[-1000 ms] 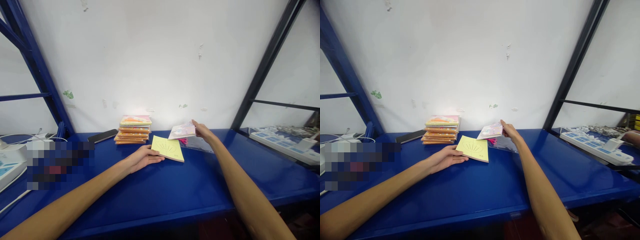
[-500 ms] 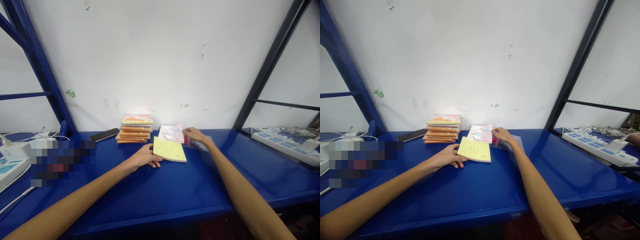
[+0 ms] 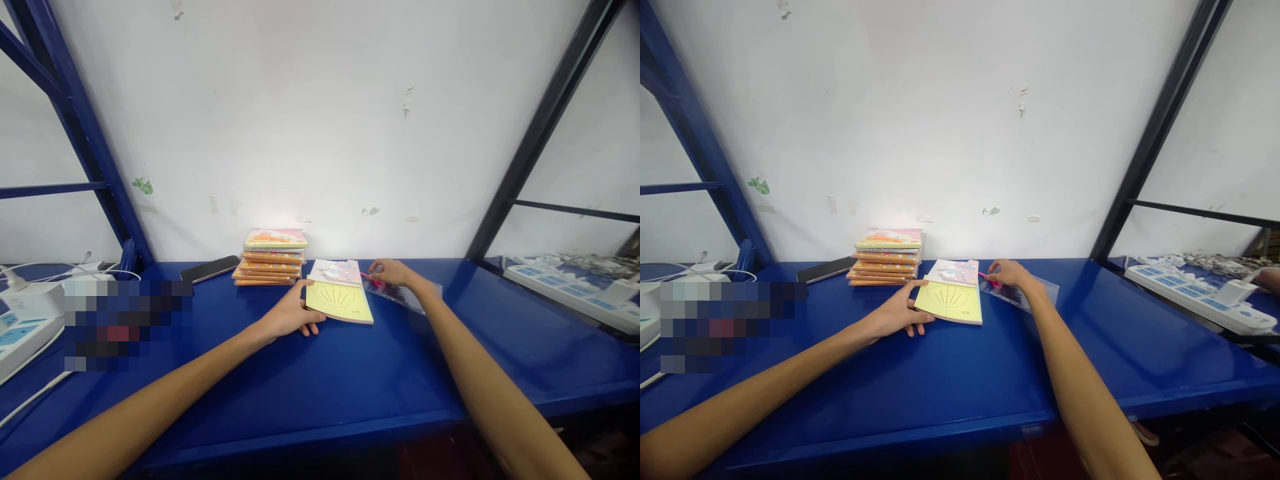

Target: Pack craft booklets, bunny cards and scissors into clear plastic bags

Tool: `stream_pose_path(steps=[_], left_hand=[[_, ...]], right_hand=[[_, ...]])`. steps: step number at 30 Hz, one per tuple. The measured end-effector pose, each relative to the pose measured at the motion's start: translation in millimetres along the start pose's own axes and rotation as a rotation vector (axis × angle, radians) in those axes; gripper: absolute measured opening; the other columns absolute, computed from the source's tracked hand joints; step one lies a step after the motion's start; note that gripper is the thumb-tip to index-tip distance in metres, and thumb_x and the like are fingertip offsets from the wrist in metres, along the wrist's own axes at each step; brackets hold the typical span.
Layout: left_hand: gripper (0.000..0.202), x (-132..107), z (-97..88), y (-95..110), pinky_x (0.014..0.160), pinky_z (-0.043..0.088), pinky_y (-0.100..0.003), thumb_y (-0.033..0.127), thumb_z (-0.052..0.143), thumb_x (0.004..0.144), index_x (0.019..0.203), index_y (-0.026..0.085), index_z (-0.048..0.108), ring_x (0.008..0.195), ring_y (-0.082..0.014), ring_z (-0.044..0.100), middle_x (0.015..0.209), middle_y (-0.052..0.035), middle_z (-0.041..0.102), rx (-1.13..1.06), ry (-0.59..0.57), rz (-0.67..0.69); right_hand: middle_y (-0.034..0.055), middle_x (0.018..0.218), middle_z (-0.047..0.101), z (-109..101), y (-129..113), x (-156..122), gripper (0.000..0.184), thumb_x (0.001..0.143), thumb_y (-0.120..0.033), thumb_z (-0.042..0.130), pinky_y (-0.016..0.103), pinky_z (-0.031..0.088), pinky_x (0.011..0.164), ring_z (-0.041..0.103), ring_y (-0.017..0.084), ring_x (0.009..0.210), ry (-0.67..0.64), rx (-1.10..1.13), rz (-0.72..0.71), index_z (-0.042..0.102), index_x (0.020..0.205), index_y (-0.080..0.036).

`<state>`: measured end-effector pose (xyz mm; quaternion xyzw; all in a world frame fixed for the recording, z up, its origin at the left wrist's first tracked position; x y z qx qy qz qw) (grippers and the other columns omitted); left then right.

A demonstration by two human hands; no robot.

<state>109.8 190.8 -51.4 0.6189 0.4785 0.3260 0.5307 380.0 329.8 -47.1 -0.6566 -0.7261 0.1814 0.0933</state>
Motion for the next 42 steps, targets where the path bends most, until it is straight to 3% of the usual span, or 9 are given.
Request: stream_pose_path(steps=[5, 14, 21, 25, 32, 35, 38, 42], left_hand=[[0.081, -1.0, 0.2, 0.1, 0.044, 0.051, -0.019, 0.007, 0.073, 0.082, 0.149, 0.013, 0.027, 0.057, -0.0140, 0.069, 0.079, -0.0013, 0.071, 0.035, -0.003, -0.002], [0.075, 5.7, 1.1, -3.5, 0.040, 0.049, -0.020, 0.008, 0.068, 0.084, 0.146, 0.015, 0.028, 0.049, -0.0113, 0.062, 0.074, 0.0028, 0.067, 0.114, -0.009, 0.030], [0.074, 6.1, 0.0, -3.8, 0.035, 0.043, -0.017, 0.011, 0.067, 0.084, 0.146, 0.014, 0.026, 0.045, -0.0107, 0.055, 0.064, 0.0071, 0.061, 0.192, -0.021, 0.058], [0.073, 6.7, 0.9, -4.5, 0.035, 0.043, -0.016, 0.011, 0.066, 0.085, 0.146, 0.015, 0.024, 0.046, -0.0099, 0.056, 0.067, 0.0066, 0.062, 0.197, -0.027, 0.064], [0.073, 6.6, 1.2, -4.8, 0.036, 0.043, -0.016, 0.011, 0.065, 0.085, 0.145, 0.015, 0.025, 0.046, -0.0104, 0.055, 0.066, 0.0067, 0.062, 0.205, -0.025, 0.063], [0.072, 6.3, 1.3, -4.1, 0.035, 0.042, -0.016, 0.011, 0.065, 0.085, 0.145, 0.015, 0.026, 0.046, -0.0097, 0.055, 0.070, 0.0056, 0.063, 0.202, -0.021, 0.065], [0.071, 6.2, 1.6, -4.1, 0.035, 0.042, -0.017, 0.011, 0.065, 0.084, 0.144, 0.015, 0.026, 0.046, -0.0093, 0.055, 0.072, 0.0053, 0.064, 0.197, -0.021, 0.066], [0.071, 6.1, 1.4, -4.4, 0.035, 0.042, -0.016, 0.012, 0.065, 0.084, 0.144, 0.015, 0.027, 0.045, -0.0097, 0.055, 0.067, 0.0071, 0.062, 0.200, -0.019, 0.066]], right_hand=[[0.0103, 0.131, 0.064, -15.7, 17.8, -6.7, 0.034, 0.100, -0.038, 0.063, 0.045, 0.057, 0.093, 0.066, 0.024, 0.109, 0.125, -0.131, 0.157, 0.063, 0.129, -0.020], [0.0105, 0.133, 0.063, -21.9, 14.0, -4.8, 0.034, 0.100, -0.036, 0.063, 0.046, 0.057, 0.093, 0.066, 0.024, 0.110, 0.210, -0.137, 0.178, 0.063, 0.130, -0.020], [0.0097, 0.128, 0.065, -9.2, 4.5, -6.0, 0.032, 0.100, -0.037, 0.063, 0.043, 0.058, 0.089, 0.067, 0.023, 0.105, 0.029, 0.049, 0.057, 0.064, 0.127, -0.018], [0.0097, 0.115, 0.072, -0.8, -4.1, -10.8, 0.036, 0.091, -0.033, 0.074, 0.033, 0.059, 0.080, 0.070, 0.020, 0.095, -0.096, 0.182, -0.030, 0.069, 0.124, -0.019], [0.0123, 0.132, 0.067, -4.1, -7.6, -18.0, 0.054, 0.075, -0.017, 0.079, 0.031, 0.058, 0.080, 0.070, 0.020, 0.095, -0.147, 0.282, -0.119, 0.070, 0.128, -0.024], [0.0122, 0.134, 0.065, -3.3, -1.1, -12.9, 0.056, 0.078, -0.018, 0.080, 0.030, 0.058, 0.079, 0.071, 0.019, 0.093, -0.117, 0.267, -0.098, 0.068, 0.132, -0.025], [0.0136, 0.124, 0.069, -0.8, 11.1, -0.7, 0.052, 0.084, -0.033, 0.081, 0.033, 0.059, 0.080, 0.072, 0.020, 0.089, -0.041, 0.205, -0.028, 0.065, 0.132, -0.019], [0.0095, 0.121, 0.068, 2.1, 19.8, 12.2, 0.035, 0.098, -0.041, 0.066, 0.042, 0.059, 0.087, 0.069, 0.022, 0.100, 0.076, 0.070, 0.052, 0.065, 0.125, -0.018]])
Point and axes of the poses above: each hand's wrist, its own x-axis towards the middle knuckle, its own z-axis out of the palm, y = z × x, the point moved 9 cm from there along x, towards the middle knuckle
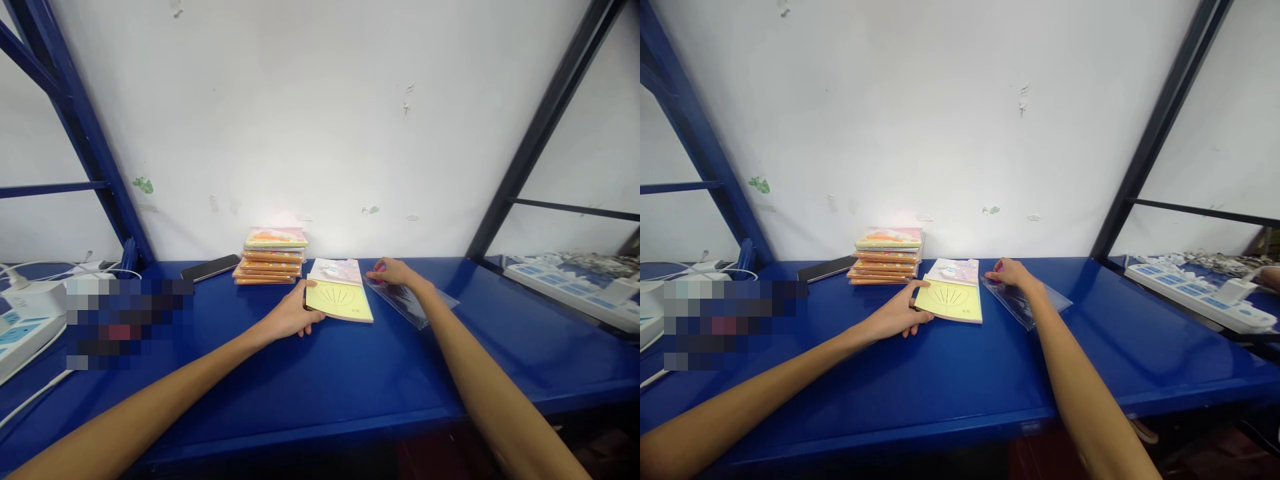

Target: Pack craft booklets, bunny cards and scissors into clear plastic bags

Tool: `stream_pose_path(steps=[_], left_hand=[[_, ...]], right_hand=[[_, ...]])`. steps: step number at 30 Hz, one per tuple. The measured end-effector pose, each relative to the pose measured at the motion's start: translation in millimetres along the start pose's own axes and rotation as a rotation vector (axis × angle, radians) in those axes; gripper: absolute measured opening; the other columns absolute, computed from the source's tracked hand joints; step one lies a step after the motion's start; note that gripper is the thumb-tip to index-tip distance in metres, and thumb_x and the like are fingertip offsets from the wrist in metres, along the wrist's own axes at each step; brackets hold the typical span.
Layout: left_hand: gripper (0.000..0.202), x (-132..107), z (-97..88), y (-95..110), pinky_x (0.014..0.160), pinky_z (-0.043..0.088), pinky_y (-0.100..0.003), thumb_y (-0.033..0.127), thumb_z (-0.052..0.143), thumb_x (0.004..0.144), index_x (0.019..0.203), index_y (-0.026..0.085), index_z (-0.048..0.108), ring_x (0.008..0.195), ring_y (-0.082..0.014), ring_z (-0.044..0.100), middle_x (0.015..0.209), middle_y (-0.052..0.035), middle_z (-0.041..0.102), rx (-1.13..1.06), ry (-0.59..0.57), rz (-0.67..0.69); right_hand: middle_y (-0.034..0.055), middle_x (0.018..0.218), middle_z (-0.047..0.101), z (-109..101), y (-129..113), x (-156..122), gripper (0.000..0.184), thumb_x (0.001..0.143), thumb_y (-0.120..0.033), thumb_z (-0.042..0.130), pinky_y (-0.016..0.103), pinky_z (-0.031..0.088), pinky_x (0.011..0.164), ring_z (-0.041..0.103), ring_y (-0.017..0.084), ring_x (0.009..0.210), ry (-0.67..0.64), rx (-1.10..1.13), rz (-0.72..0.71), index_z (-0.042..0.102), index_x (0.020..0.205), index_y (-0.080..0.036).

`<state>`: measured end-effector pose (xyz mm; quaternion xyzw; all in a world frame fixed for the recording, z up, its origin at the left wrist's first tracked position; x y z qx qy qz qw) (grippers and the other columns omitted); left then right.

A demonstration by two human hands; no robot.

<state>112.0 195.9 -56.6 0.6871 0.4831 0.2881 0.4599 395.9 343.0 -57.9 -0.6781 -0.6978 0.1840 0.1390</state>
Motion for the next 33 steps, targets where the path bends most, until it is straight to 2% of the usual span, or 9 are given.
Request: stream_pose_path(steps=[4, 8, 11, 14, 18, 23, 28, 31, 33], left_hand=[[0.072, -0.3, -0.4, -0.1, 0.036, 0.043, -0.016, 0.013, 0.066, 0.083, 0.144, 0.016, 0.027, 0.046, -0.0099, 0.055, 0.066, 0.0075, 0.061, 0.005, 0.001, 0.002], [0.073, 0.2, -0.6, -1.7, 0.037, 0.043, -0.016, 0.014, 0.067, 0.083, 0.144, 0.016, 0.028, 0.045, -0.0103, 0.056, 0.065, 0.0078, 0.060, 0.011, 0.000, 0.000], [0.072, 0.8, -0.5, -2.6, 0.037, 0.043, -0.017, 0.015, 0.068, 0.083, 0.143, 0.016, 0.028, 0.044, -0.0108, 0.055, 0.062, 0.0083, 0.060, 0.018, -0.001, -0.003], [0.071, 0.6, -0.1, -1.6, 0.038, 0.044, -0.018, 0.016, 0.067, 0.084, 0.143, 0.017, 0.028, 0.045, -0.0110, 0.056, 0.065, 0.0071, 0.061, 0.027, -0.003, -0.005], [0.074, -1.2, -0.5, 1.4, 0.039, 0.045, -0.019, 0.019, 0.066, 0.084, 0.145, 0.017, 0.025, 0.049, -0.0123, 0.060, 0.073, 0.0035, 0.065, 0.058, -0.005, -0.007], [0.082, -5.6, -6.7, 7.3, 0.040, 0.042, -0.023, 0.027, 0.070, 0.082, 0.149, 0.018, 0.024, 0.044, -0.0140, 0.058, 0.074, 0.0022, 0.068, 0.185, 0.019, 0.012], [0.083, -10.2, -22.1, 18.2, 0.056, 0.043, -0.028, 0.034, 0.079, 0.073, 0.145, 0.019, 0.041, 0.063, -0.0231, 0.067, 0.075, -0.0010, 0.069, 0.385, 0.118, 0.080], [0.080, -12.3, -26.2, 23.8, 0.059, 0.041, -0.029, 0.039, 0.082, 0.071, 0.141, 0.021, 0.049, 0.066, -0.0255, 0.067, 0.074, -0.0010, 0.068, 0.489, 0.159, 0.126], [0.073, -14.2, -26.5, 28.1, 0.061, 0.042, -0.029, 0.043, 0.079, 0.074, 0.139, 0.022, 0.052, 0.066, -0.0259, 0.066, 0.071, -0.0008, 0.066, 0.559, 0.193, 0.164]], right_hand=[[0.0102, 0.130, 0.064, -3.5, -7.3, -1.3, 0.035, 0.100, -0.038, 0.063, 0.045, 0.057, 0.091, 0.067, 0.024, 0.108, 0.095, -0.068, -0.003, 0.063, 0.129, -0.019], [0.0100, 0.127, 0.065, -14.7, -22.7, -12.9, 0.035, 0.100, -0.039, 0.063, 0.045, 0.057, 0.090, 0.067, 0.023, 0.105, 0.149, -0.089, -0.069, 0.063, 0.128, -0.018], [0.0093, 0.111, 0.071, -19.3, -43.5, -24.9, 0.038, 0.100, -0.053, 0.056, 0.037, 0.053, 0.084, 0.067, 0.022, 0.096, 0.140, -0.092, -0.192, 0.070, 0.109, -0.018], [0.0064, 0.088, 0.073, -12.6, -67.1, -35.1, 0.052, 0.090, -0.071, 0.057, 0.031, 0.044, 0.065, 0.064, 0.021, 0.079, 0.058, -0.082, -0.312, 0.072, 0.085, -0.021], [0.0032, 0.076, 0.070, -1.9, -86.8, -38.7, 0.051, 0.077, -0.072, 0.069, 0.029, 0.035, 0.057, 0.060, 0.019, 0.070, 0.004, -0.093, -0.378, 0.068, 0.075, -0.022], [0.0037, 0.078, 0.068, -4.4, -85.9, -34.2, 0.042, 0.080, -0.063, 0.069, 0.030, 0.032, 0.057, 0.057, 0.018, 0.069, 0.069, -0.114, -0.386, 0.065, 0.074, -0.021], [0.0040, 0.074, 0.067, -10.9, -80.5, -36.0, 0.043, 0.084, -0.062, 0.065, 0.030, 0.031, 0.057, 0.055, 0.018, 0.066, 0.099, -0.119, -0.374, 0.063, 0.072, -0.021], [0.0012, 0.068, 0.064, -10.0, -84.4, -39.9, 0.048, 0.079, -0.068, 0.068, 0.029, 0.029, 0.055, 0.052, 0.016, 0.062, 0.070, -0.111, -0.389, 0.060, 0.069, -0.022], [-0.0002, 0.065, 0.062, -9.2, -87.6, -41.8, 0.049, 0.075, -0.068, 0.072, 0.029, 0.028, 0.054, 0.051, 0.015, 0.061, 0.061, -0.114, -0.397, 0.057, 0.067, -0.022]])
Point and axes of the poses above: each hand's wrist, its own x-axis towards the middle knuckle, its own z-axis out of the palm, y = z × x, the point moved 9 cm from there along x, towards the middle knuckle
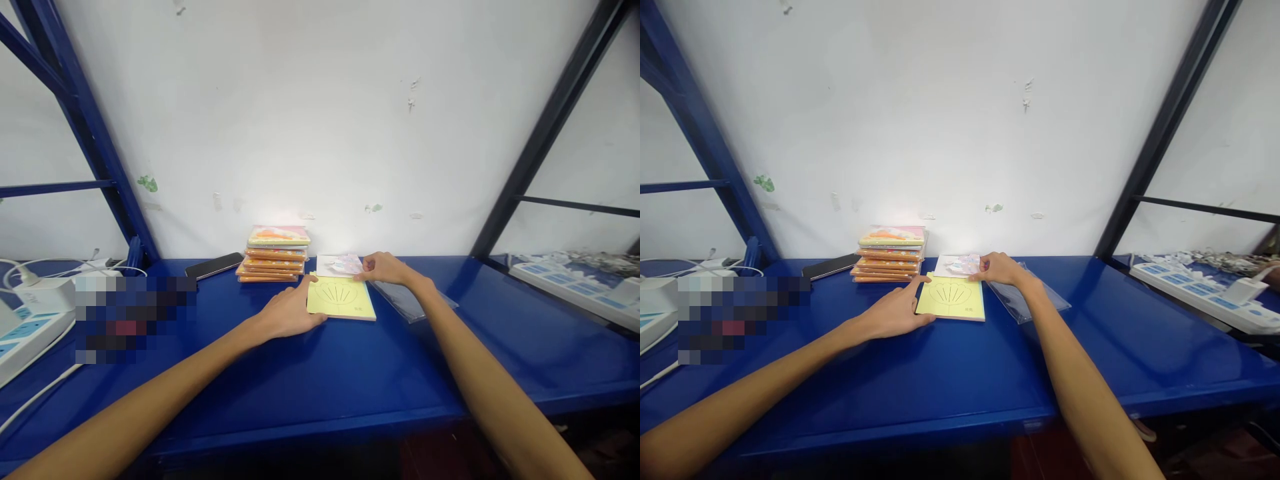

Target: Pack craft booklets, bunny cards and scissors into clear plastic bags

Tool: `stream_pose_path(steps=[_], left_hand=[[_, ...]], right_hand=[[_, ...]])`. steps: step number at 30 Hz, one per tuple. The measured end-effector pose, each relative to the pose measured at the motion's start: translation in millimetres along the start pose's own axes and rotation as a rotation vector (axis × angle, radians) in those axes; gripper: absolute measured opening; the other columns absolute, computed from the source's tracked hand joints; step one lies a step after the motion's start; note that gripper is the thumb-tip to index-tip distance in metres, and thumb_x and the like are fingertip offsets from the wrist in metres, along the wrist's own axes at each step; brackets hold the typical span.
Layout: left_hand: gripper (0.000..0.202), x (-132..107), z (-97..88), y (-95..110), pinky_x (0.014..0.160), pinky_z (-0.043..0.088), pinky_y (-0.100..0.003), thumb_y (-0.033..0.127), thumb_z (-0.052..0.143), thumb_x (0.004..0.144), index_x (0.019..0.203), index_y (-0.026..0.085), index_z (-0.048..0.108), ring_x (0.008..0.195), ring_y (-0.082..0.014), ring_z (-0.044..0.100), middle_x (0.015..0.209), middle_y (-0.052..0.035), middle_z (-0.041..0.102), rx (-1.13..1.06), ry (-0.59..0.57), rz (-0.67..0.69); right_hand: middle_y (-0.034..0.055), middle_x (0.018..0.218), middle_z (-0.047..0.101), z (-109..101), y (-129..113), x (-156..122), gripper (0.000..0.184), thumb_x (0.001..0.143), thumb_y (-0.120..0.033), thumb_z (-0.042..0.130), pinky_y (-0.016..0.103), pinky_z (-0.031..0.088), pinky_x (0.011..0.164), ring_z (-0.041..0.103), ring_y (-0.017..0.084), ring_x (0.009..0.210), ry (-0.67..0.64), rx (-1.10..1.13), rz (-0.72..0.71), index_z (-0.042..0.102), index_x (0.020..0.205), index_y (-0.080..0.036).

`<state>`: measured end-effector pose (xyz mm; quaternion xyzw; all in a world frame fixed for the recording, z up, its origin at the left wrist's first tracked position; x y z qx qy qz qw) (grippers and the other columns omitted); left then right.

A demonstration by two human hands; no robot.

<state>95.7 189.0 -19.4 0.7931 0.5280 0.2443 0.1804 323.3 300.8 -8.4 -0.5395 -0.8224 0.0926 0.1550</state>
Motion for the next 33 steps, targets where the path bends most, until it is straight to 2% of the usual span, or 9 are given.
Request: stream_pose_path(steps=[4, 7, 11, 13, 15, 17, 21, 29, 33], left_hand=[[0.048, -4.3, -6.9, 13.2, 0.065, 0.043, -0.032, 0.045, 0.060, 0.090, 0.133, 0.023, 0.058, 0.067, -0.0263, 0.063, 0.068, -0.0018, 0.062, 0.151, 0.106, 0.087], [0.030, -7.4, -18.8, 25.9, 0.071, 0.047, -0.036, 0.033, 0.049, 0.097, 0.119, 0.021, 0.066, 0.078, -0.0280, 0.065, 0.076, -0.0063, 0.066, 0.261, 0.218, 0.176], [0.030, -5.8, -47.0, 30.4, 0.103, 0.044, -0.048, 0.019, 0.048, 0.094, 0.115, 0.017, 0.069, 0.128, -0.0349, 0.052, 0.127, -0.0165, 0.065, 0.378, 0.403, 0.306], [0.044, -1.8, -61.2, 22.5, 0.115, 0.032, -0.055, 0.015, 0.052, 0.091, 0.133, 0.017, 0.062, 0.149, -0.0379, 0.031, 0.157, -0.0182, 0.044, 0.445, 0.471, 0.365], [0.061, 1.9, -70.3, 12.7, 0.117, 0.029, -0.059, 0.012, 0.053, 0.089, 0.149, 0.014, 0.048, 0.155, -0.0409, 0.019, 0.166, -0.0213, 0.030, 0.603, 0.528, 0.435], [0.066, 7.5, -75.1, -1.4, 0.116, 0.029, -0.058, 0.010, 0.052, 0.087, 0.153, 0.011, 0.043, 0.152, -0.0407, 0.028, 0.160, -0.0236, 0.038, 0.670, 0.529, 0.459], [0.056, 12.4, -79.1, -13.7, 0.109, 0.037, -0.054, 0.008, 0.048, 0.088, 0.144, 0.011, 0.053, 0.136, -0.0380, 0.048, 0.142, -0.0232, 0.056, 0.711, 0.562, 0.461], [0.044, 5.2, -87.6, -8.3, 0.082, 0.043, -0.046, 0.001, 0.044, 0.086, 0.117, 0.018, 0.071, 0.096, -0.0319, 0.055, 0.103, -0.0173, 0.066, 0.735, 0.664, 0.455], [0.038, -2.0, -82.7, -1.9, 0.082, 0.043, -0.043, 0.005, 0.045, 0.092, 0.107, 0.026, 0.073, 0.093, -0.0279, 0.055, 0.097, -0.0123, 0.067, 0.726, 0.646, 0.541]], right_hand=[[-0.0003, 0.062, 0.058, -3.4, -5.9, -0.8, 0.048, 0.077, -0.066, 0.072, 0.030, 0.027, 0.054, 0.048, 0.016, 0.059, 0.030, -0.028, -0.008, 0.054, 0.065, -0.023], [0.0005, 0.057, 0.053, -9.1, -12.4, -3.3, 0.056, 0.085, -0.072, 0.059, 0.032, 0.025, 0.055, 0.045, 0.016, 0.056, 0.072, -0.046, -0.024, 0.051, 0.060, -0.022], [0.0022, 0.052, 0.048, -19.7, -25.3, -6.5, 0.065, 0.099, -0.070, 0.033, 0.034, 0.023, 0.056, 0.039, 0.016, 0.051, 0.166, -0.069, -0.035, 0.041, 0.056, -0.022], [0.0032, 0.053, 0.048, -22.2, -34.1, -6.9, 0.065, 0.102, -0.066, 0.029, 0.035, 0.023, 0.056, 0.040, 0.016, 0.051, 0.198, -0.078, -0.048, 0.042, 0.057, -0.022], [0.0043, 0.053, 0.051, -21.9, -43.5, -6.8, 0.065, 0.103, -0.064, 0.027, 0.035, 0.025, 0.057, 0.044, 0.018, 0.052, 0.211, -0.085, -0.067, 0.045, 0.057, -0.022], [0.0052, 0.054, 0.054, -19.7, -52.7, -6.7, 0.065, 0.104, -0.062, 0.026, 0.034, 0.027, 0.058, 0.048, 0.019, 0.054, 0.207, -0.086, -0.089, 0.049, 0.059, -0.022], [0.0054, 0.054, 0.057, -14.4, -65.3, -7.4, 0.067, 0.104, -0.062, 0.026, 0.033, 0.031, 0.060, 0.052, 0.019, 0.053, 0.183, -0.080, -0.115, 0.056, 0.061, -0.021], [0.0048, 0.054, 0.057, -13.5, -68.5, -9.6, 0.066, 0.105, -0.059, 0.027, 0.032, 0.032, 0.062, 0.055, 0.020, 0.054, 0.202, -0.031, -0.122, 0.063, 0.065, -0.021], [0.0035, 0.073, 0.071, -19.2, -70.5, -12.7, 0.057, 0.105, -0.063, 0.028, 0.031, 0.038, 0.065, 0.063, 0.021, 0.067, 0.241, 0.061, -0.136, 0.068, 0.112, -0.023]])
Point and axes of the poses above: each hand's wrist, its own x-axis towards the middle knuckle, its own z-axis out of the palm, y = z × x, the point moved 9 cm from there along x, towards the middle knuckle
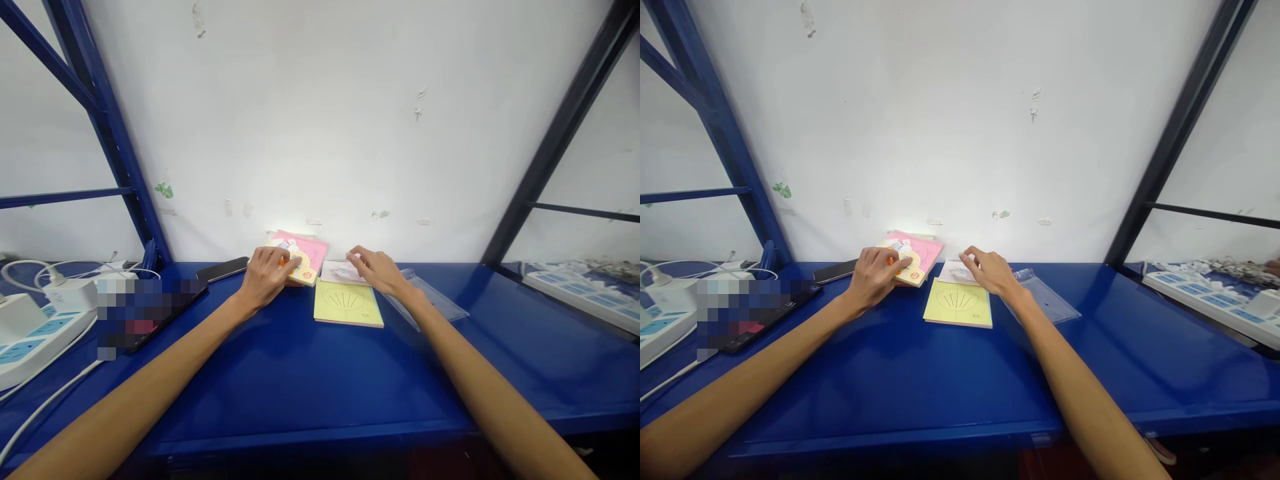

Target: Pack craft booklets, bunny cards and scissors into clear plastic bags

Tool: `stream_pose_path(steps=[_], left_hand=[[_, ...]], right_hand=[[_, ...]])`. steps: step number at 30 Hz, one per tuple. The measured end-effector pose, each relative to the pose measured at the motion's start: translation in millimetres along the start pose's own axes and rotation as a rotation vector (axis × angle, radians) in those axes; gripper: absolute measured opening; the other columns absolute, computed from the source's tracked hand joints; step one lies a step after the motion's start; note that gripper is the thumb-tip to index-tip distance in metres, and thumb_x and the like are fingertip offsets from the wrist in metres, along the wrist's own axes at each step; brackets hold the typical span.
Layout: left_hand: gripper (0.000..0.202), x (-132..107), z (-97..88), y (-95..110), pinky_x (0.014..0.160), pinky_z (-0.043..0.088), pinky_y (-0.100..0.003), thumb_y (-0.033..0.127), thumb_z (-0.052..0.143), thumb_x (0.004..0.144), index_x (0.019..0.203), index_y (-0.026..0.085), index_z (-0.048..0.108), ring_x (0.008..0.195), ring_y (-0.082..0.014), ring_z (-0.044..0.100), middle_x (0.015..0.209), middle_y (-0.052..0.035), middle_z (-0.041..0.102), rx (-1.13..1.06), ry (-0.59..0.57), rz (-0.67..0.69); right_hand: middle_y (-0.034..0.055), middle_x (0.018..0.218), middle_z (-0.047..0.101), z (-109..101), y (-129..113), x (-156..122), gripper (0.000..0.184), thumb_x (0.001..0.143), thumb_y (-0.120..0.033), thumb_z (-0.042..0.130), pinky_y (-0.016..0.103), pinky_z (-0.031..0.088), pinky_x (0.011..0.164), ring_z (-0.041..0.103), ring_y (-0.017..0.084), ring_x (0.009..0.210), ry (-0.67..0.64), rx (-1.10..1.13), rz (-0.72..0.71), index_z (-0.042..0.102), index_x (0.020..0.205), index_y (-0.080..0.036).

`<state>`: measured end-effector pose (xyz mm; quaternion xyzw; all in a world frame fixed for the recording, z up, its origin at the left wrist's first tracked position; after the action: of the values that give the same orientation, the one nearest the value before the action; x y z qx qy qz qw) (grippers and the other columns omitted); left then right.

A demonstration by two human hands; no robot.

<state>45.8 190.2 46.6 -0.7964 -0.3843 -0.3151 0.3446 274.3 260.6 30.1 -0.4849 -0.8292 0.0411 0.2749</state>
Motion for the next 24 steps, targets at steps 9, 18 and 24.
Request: stream_pose_path(steps=[9, 18, 24], left_hand=[[0.028, -1.3, -15.2, 38.4, 0.085, 0.041, -0.041, 0.010, 0.053, 0.097, 0.102, 0.032, 0.069, 0.091, -0.0223, 0.057, 0.095, -0.0045, 0.069, -0.049, 0.148, 0.197], [0.019, -4.9, -36.6, 44.4, 0.075, 0.037, -0.036, 0.009, 0.060, 0.095, 0.097, 0.028, 0.066, 0.086, -0.0213, 0.054, 0.088, -0.0036, 0.067, 0.041, 0.405, 0.280], [0.015, -5.1, -47.1, 45.7, 0.073, 0.037, -0.036, 0.012, 0.061, 0.096, 0.094, 0.025, 0.067, 0.082, -0.0209, 0.053, 0.085, -0.0044, 0.066, 0.047, 0.452, 0.275]], right_hand=[[0.0036, 0.075, 0.073, 0.5, -17.9, 2.1, 0.039, 0.098, -0.051, 0.051, 0.029, 0.036, 0.063, 0.062, 0.019, 0.069, 0.070, 0.052, -0.091, 0.073, 0.085, -0.022], [0.0000, 0.064, 0.067, -3.4, -14.2, 4.1, 0.037, 0.096, -0.039, 0.051, 0.029, 0.031, 0.059, 0.056, 0.016, 0.060, 0.154, 0.138, -0.074, 0.067, 0.067, -0.020], [0.0001, 0.066, 0.069, 0.5, -7.5, 5.3, 0.027, 0.092, -0.033, 0.054, 0.029, 0.036, 0.060, 0.058, 0.016, 0.058, 0.169, 0.240, -0.047, 0.067, 0.070, -0.021]])
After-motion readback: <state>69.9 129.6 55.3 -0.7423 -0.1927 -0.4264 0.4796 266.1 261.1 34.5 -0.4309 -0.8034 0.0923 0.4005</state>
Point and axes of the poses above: each hand's wrist, its own x-axis towards the middle knuckle, its own z-axis out of the palm, y = z × x, the point moved 9 cm from there along x, towards the middle knuckle
